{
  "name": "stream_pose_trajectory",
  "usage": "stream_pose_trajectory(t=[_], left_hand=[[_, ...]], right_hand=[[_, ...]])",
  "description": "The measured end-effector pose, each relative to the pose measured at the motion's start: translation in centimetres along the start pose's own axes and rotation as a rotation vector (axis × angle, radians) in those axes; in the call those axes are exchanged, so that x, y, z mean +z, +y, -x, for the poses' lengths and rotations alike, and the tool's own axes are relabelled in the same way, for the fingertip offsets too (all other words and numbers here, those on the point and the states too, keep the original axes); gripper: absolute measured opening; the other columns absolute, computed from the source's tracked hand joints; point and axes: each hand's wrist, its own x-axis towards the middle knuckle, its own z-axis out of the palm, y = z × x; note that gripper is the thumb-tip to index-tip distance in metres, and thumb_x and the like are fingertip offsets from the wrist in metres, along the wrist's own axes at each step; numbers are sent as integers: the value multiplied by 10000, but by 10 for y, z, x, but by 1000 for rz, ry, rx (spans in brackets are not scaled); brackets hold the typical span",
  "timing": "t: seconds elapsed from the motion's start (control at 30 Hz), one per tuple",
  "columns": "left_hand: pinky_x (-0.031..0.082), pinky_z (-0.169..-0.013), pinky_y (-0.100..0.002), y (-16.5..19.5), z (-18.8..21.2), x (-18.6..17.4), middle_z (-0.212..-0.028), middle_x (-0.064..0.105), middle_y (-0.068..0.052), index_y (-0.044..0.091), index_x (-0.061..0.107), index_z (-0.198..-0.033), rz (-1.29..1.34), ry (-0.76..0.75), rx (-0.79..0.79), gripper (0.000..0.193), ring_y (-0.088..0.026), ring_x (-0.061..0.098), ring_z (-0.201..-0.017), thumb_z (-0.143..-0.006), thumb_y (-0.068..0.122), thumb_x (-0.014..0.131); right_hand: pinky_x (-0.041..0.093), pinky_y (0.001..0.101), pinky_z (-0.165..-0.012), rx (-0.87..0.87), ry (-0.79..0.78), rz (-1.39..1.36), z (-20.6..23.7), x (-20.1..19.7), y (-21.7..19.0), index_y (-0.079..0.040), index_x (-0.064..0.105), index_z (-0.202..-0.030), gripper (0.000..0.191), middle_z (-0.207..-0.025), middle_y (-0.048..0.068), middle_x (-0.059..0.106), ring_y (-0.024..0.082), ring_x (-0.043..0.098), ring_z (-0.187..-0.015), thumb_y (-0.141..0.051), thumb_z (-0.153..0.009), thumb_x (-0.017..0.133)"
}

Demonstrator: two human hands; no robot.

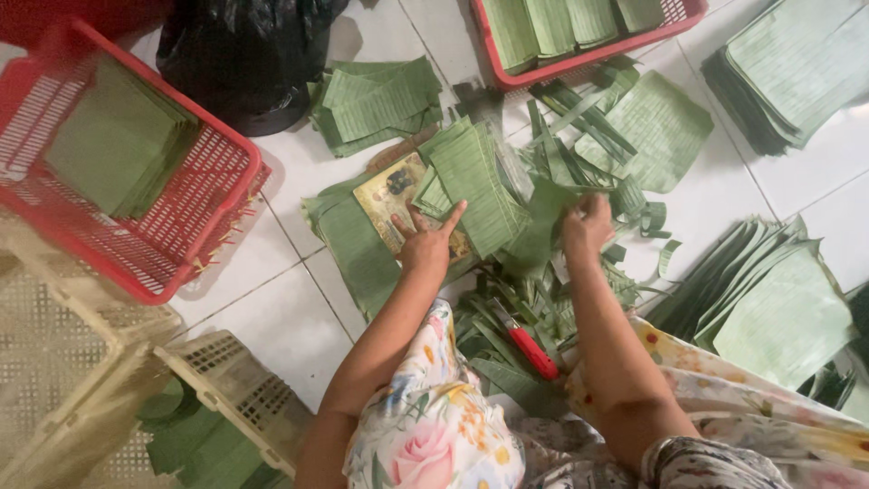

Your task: The person sits on the floor trimming banana leaves. They place a leaf on a wooden board, align a yellow card template over it, and cut off the excess edges with a red-handled knife, then stack the trimmed leaf with finished piles and place trimmed leaves into red baskets.

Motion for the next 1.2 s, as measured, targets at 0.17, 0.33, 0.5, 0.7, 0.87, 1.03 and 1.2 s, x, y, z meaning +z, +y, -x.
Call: stream_pose_trajectory(t=[0.17,0.33,0.5,0.7,0.87,1.03,1.2], left_hand=[[557,-836,-696,-3,0,-3,-1663,8,-340,646,-63,-1529,9,-2,19,1049,-657,131,-1458,-970,111,645],[547,-865,-700,-2,-2,-8,-1674,-31,-308,650,-67,-1491,43,-96,-11,978,-639,107,-1478,-969,251,657],[540,-829,-731,-6,-3,1,-1674,0,-330,638,38,-1546,39,-2,17,943,-667,118,-1455,-993,109,588],[533,-803,-749,-12,-15,20,-1665,11,-330,612,104,-1560,9,50,27,867,-678,124,-1442,-1015,63,497],[544,-767,-753,-12,-16,22,-1664,33,-338,570,84,-1576,12,83,35,862,-676,162,-1435,-1006,55,476],[532,-747,-769,-11,-16,24,-1642,67,-355,471,40,-1623,-2,112,31,868,-691,211,-1394,-993,64,476],[553,-730,-750,-12,-24,40,-1643,151,-324,391,111,-1619,-17,148,27,801,-666,234,-1405,-981,91,491]], right_hand=[[496,340,-785,-137,-15,-421,-66,-50,-58,-20,561,-1127,115,-976,76,630,171,590,-873,-36,-1027,616],[468,322,-696,-144,-415,-473,-93,-57,-136,-32,600,-1165,168,-892,25,609,133,566,-814,-72,-1008,642],[539,400,-835,-302,-654,-223,-52,29,-162,-85,583,-1297,375,-959,121,697,255,697,-900,-212,-961,691],[486,431,-1032,-216,-684,-204,-17,68,-119,40,523,-1378,940,-1330,248,590,360,594,-1238,-419,-672,939],[470,446,-1049,-184,-812,59,-30,74,-118,38,587,-1343,911,-1330,261,589,395,581,-1244,-469,-667,927],[486,424,-1030,-129,-777,-6,-32,78,-127,32,607,-1294,872,-1298,242,621,357,600,-1225,-390,-605,935],[536,407,-965,60,-899,-300,-31,79,-127,-1,579,-1310,872,-1217,196,711,336,681,-1149,-311,-547,867]])
